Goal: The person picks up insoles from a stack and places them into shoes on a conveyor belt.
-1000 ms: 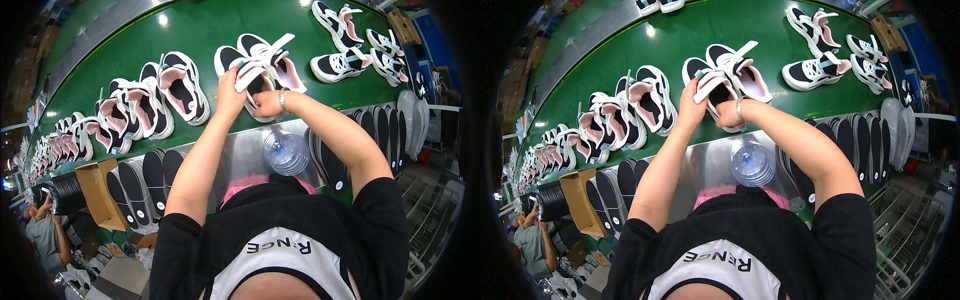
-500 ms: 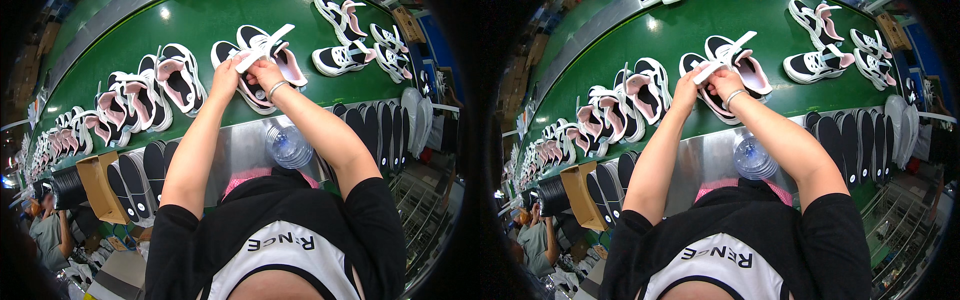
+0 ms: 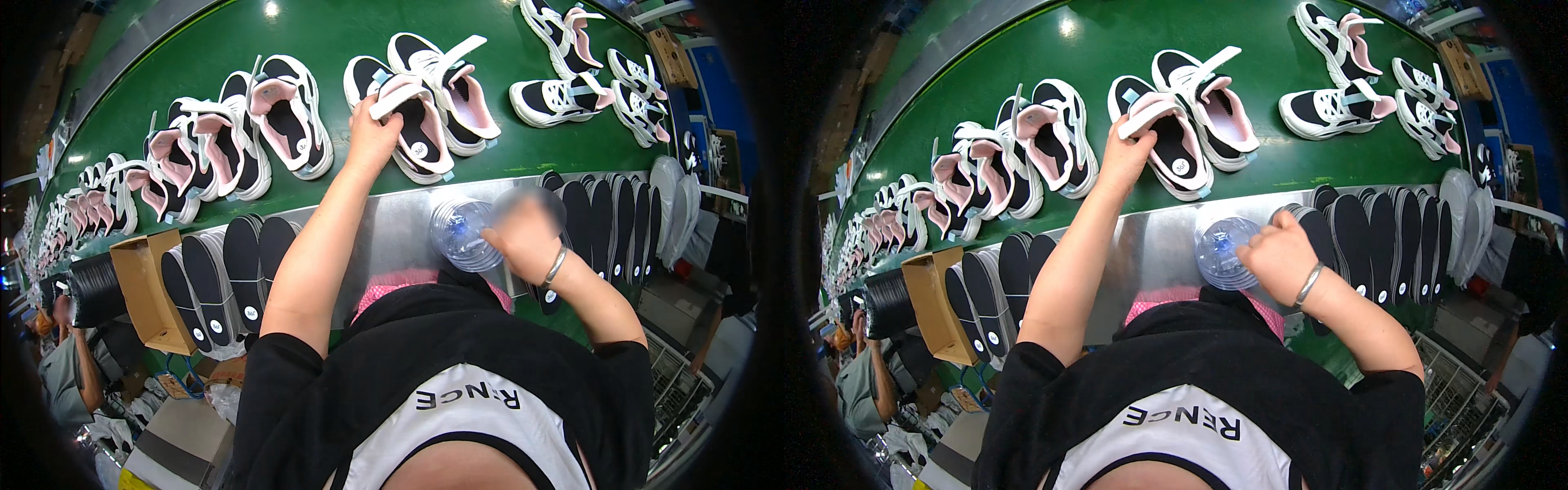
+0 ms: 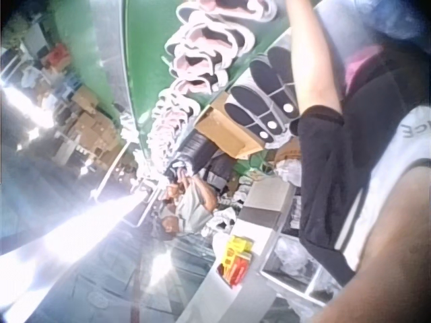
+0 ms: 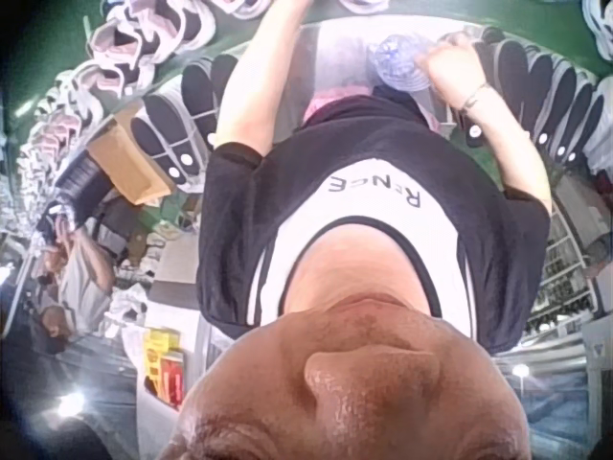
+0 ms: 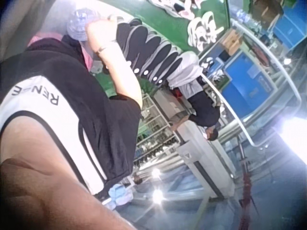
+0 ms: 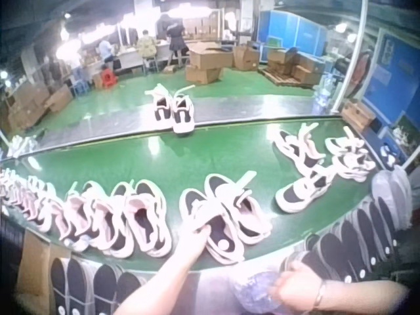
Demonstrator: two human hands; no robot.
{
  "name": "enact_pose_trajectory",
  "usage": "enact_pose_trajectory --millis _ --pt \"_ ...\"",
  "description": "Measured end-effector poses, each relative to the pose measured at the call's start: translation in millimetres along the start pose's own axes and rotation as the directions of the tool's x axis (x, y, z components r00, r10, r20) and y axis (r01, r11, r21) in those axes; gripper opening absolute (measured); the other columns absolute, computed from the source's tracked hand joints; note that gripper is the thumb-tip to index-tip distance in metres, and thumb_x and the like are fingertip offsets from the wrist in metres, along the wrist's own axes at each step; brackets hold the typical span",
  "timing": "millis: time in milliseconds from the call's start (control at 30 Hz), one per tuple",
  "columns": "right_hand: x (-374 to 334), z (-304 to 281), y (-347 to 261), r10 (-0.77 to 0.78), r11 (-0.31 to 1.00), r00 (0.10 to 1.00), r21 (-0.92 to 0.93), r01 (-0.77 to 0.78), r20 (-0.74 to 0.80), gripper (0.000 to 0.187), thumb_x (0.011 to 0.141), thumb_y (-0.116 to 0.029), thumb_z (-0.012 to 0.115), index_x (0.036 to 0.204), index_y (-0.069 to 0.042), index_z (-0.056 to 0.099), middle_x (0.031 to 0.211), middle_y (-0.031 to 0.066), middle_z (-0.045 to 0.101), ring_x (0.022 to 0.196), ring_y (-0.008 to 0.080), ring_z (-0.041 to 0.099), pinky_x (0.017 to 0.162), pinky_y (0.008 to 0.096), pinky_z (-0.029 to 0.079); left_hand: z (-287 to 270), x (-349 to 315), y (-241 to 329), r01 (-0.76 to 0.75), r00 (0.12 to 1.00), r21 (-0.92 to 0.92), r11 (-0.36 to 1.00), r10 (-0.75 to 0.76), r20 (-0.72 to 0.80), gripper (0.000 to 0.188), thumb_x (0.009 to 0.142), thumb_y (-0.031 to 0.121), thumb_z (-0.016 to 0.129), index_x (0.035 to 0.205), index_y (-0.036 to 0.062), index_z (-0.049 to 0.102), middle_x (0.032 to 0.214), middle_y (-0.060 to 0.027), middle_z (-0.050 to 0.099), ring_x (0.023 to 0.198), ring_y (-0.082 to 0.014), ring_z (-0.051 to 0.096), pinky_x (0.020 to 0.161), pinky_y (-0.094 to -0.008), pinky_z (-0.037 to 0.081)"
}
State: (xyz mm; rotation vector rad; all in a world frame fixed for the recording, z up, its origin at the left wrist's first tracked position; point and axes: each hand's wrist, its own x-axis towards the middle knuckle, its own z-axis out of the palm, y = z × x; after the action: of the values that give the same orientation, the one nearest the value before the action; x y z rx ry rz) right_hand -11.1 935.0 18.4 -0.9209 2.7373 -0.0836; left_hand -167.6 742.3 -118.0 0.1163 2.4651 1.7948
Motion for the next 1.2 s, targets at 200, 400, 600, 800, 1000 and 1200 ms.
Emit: enact_pose_trajectory --millis 200,400,600,800,1000,1200 --pt "42.9 -30.0 8.5 0.165 0.955 0.986 0.244 -0.168 0.03 0.01 0.072 -0.014 0.051 0.066 -0.006 0.054 0.059 0.0113 0.054 0.061 0.0308 0.055 0.059 0.0399 0.042 -7.3 -4.0 8.3 0.071 0.997 -0.02 0.997 -0.071 0.012 0.039 0.066 0.014 0.055 0.102 0.0009 0.051 0.097 -0.0186 0.05 0.093 -0.0334 0.047 0.083 -0.0375 0.038" --pt "173.2 48.2 34.3 0.321 0.814 0.934 0.459 -0.356 0.156 0.021 0.077 -0.013 0.044 0.082 -0.002 0.061 0.078 0.0193 0.06 0.078 0.0333 0.058 0.077 0.0386 0.042 1.2 -0.8 -2.6 0.0 1.0 -0.033 0.999 0.0 -0.015 0.037 0.068 0.01 0.055 0.103 -0.001 0.049 0.1 -0.0191 0.05 0.096 -0.0325 0.047 0.083 -0.0357 0.038" --pt "199.1 58.9 28.2 0.341 0.936 0.933 0.049 -0.348 0.118 0.043 0.081 -0.028 0.043 0.119 -0.009 0.045 0.126 0.0124 0.04 0.116 0.0216 0.039 0.096 0.0323 0.03 -3.7 -6.1 -2.9 -0.003 0.999 0.066 0.998 0.005 -0.034 0.036 0.07 0.012 0.059 0.102 -0.0024 0.049 0.1 -0.0197 0.05 0.094 -0.0324 0.05 0.082 -0.0344 0.04" --pt "209.0 72.8 28.7 0.395 0.886 0.875 0.138 -0.444 0.281 0.035 0.079 -0.024 0.045 0.111 -0.011 0.054 0.115 0.0117 0.051 0.106 0.0218 0.049 0.091 0.0308 0.035 -5.6 -5.2 -2.4 -0.01 0.999 0.058 0.998 0.012 -0.036 0.038 0.069 0.014 0.061 0.101 -0.0026 0.049 0.098 -0.0201 0.051 0.092 -0.0337 0.05 0.08 -0.0355 0.041" --pt "197.3 52.1 24.1 0.36 0.909 0.882 0.101 -0.405 0.304 0.03 0.08 -0.024 0.043 0.1 -0.011 0.061 0.104 0.0112 0.057 0.097 0.0221 0.055 0.086 0.0304 0.039 -6.7 -10.5 8.8 -0.056 0.996 0.113 0.992 0.063 -0.06 0.037 0.068 0.013 0.061 0.1 -0.0024 0.049 0.096 -0.02 0.051 0.091 -0.0345 0.05 0.08 -0.0358 0.04" --pt "130.7 22.5 58.5 0.204 0.633 0.973 0.772 -0.046 -0.109 0.018 0.079 -0.013 0.05 0.09 -0.003 0.058 0.08 0.0118 0.061 0.073 0.0207 0.058 0.069 0.0291 0.045 -7.1 -5.5 9.0 -0.02 0.997 0.09 0.996 0.026 -0.069 0.031 0.066 0.003 0.046 0.097 -0.0026 0.049 0.094 -0.0212 0.05 0.09 -0.0369 0.048 0.08 -0.0394 0.039"
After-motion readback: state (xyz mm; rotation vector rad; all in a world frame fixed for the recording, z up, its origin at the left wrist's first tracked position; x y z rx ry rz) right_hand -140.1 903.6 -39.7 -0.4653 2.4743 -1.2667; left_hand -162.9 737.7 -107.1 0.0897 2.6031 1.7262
